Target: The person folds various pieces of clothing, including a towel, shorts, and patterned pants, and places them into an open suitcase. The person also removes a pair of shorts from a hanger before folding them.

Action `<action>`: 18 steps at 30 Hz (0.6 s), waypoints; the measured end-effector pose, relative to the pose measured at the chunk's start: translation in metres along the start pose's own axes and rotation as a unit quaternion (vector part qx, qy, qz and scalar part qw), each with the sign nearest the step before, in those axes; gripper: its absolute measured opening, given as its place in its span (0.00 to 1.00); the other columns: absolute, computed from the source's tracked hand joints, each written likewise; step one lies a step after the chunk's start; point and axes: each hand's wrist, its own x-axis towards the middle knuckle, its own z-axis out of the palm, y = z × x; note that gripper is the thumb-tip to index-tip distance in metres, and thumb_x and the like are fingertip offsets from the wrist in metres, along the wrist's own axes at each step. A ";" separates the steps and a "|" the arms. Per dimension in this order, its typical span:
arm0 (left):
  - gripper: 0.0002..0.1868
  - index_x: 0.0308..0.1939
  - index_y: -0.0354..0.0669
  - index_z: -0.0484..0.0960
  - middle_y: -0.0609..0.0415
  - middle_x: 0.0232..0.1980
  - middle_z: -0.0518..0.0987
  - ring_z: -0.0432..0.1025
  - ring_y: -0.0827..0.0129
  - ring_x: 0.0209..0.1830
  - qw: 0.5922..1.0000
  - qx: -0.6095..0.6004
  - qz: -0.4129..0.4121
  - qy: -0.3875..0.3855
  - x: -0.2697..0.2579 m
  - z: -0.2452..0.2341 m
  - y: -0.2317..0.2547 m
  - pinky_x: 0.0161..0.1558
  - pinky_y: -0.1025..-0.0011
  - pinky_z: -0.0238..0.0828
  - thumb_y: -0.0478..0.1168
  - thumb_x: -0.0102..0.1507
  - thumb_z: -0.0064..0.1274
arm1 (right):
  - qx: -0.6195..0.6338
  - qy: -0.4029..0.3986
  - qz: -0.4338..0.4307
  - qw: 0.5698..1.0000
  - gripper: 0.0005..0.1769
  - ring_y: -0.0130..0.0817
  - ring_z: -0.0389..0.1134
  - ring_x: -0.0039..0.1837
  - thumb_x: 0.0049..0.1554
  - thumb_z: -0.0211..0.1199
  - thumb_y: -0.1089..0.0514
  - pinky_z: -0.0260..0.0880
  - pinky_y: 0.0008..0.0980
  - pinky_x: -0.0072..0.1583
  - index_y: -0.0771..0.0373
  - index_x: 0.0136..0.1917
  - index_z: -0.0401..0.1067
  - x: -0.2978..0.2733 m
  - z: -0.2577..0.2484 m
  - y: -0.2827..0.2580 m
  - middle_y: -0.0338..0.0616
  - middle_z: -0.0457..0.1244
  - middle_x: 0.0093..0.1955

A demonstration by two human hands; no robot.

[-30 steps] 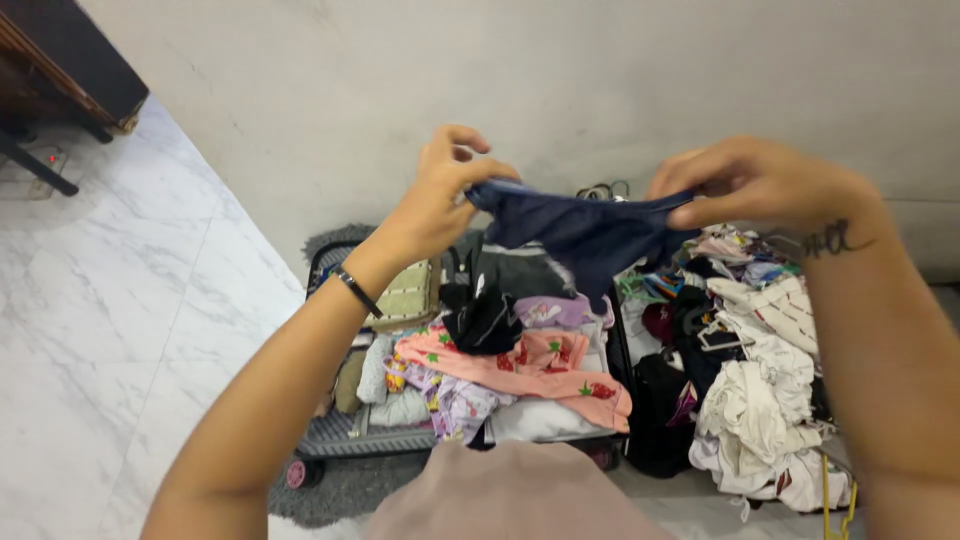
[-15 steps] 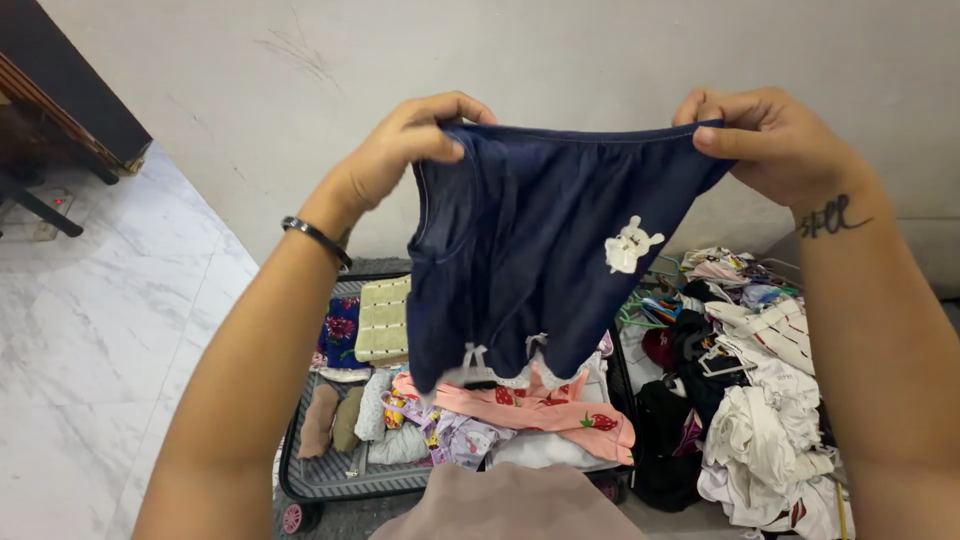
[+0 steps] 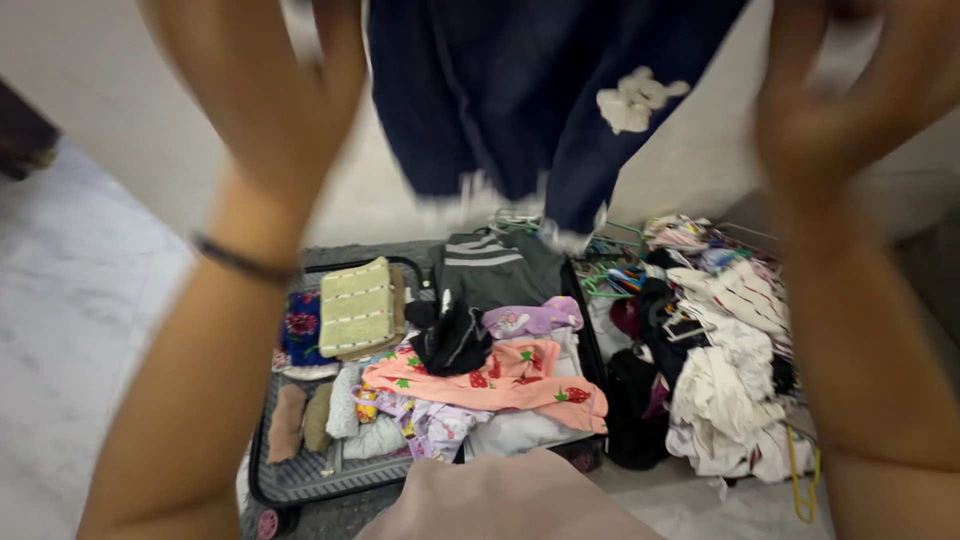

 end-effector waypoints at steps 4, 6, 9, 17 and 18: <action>0.14 0.40 0.45 0.83 0.48 0.42 0.80 0.74 0.52 0.49 0.835 -0.163 -0.031 -0.525 -0.158 0.059 0.067 0.50 0.54 0.71 0.45 0.54 0.66 | 0.010 -0.464 0.006 0.886 0.22 0.46 0.69 0.52 0.48 0.75 0.45 0.70 0.44 0.53 0.58 0.51 0.78 -0.123 0.077 -0.045 0.48 0.67 0.49; 0.16 0.37 0.48 0.84 0.50 0.42 0.81 0.74 0.54 0.50 0.684 -0.222 -0.011 -0.695 -0.227 0.064 0.095 0.51 0.55 0.72 0.47 0.49 0.68 | 0.032 -0.623 -0.050 0.780 0.23 0.48 0.69 0.54 0.46 0.76 0.44 0.70 0.46 0.53 0.57 0.51 0.78 -0.169 0.090 -0.066 0.49 0.66 0.50; 0.22 0.41 0.47 0.82 0.45 0.43 0.79 0.75 0.48 0.47 0.691 -0.184 -0.129 -0.687 -0.252 0.082 0.092 0.48 0.54 0.72 0.52 0.50 0.70 | 0.062 -0.543 0.033 0.837 0.26 0.53 0.68 0.56 0.44 0.77 0.44 0.70 0.48 0.53 0.57 0.52 0.77 -0.192 0.090 -0.076 0.53 0.65 0.55; 0.20 0.46 0.43 0.72 0.45 0.39 0.80 0.77 0.51 0.41 0.827 -0.232 -0.313 -0.405 -0.134 0.090 0.061 0.41 0.56 0.74 0.29 0.54 0.62 | 0.262 -0.194 0.138 0.935 0.21 0.49 0.69 0.60 0.48 0.71 0.65 0.69 0.44 0.61 0.57 0.54 0.69 -0.138 0.063 -0.041 0.45 0.65 0.56; 0.27 0.50 0.44 0.72 0.48 0.40 0.78 0.76 0.58 0.36 0.844 -0.245 -0.319 -0.355 -0.113 0.083 0.057 0.38 0.60 0.73 0.28 0.52 0.69 | 0.263 -0.222 0.217 0.913 0.31 0.40 0.69 0.59 0.49 0.71 0.66 0.69 0.41 0.59 0.54 0.64 0.67 -0.126 0.041 -0.031 0.42 0.65 0.60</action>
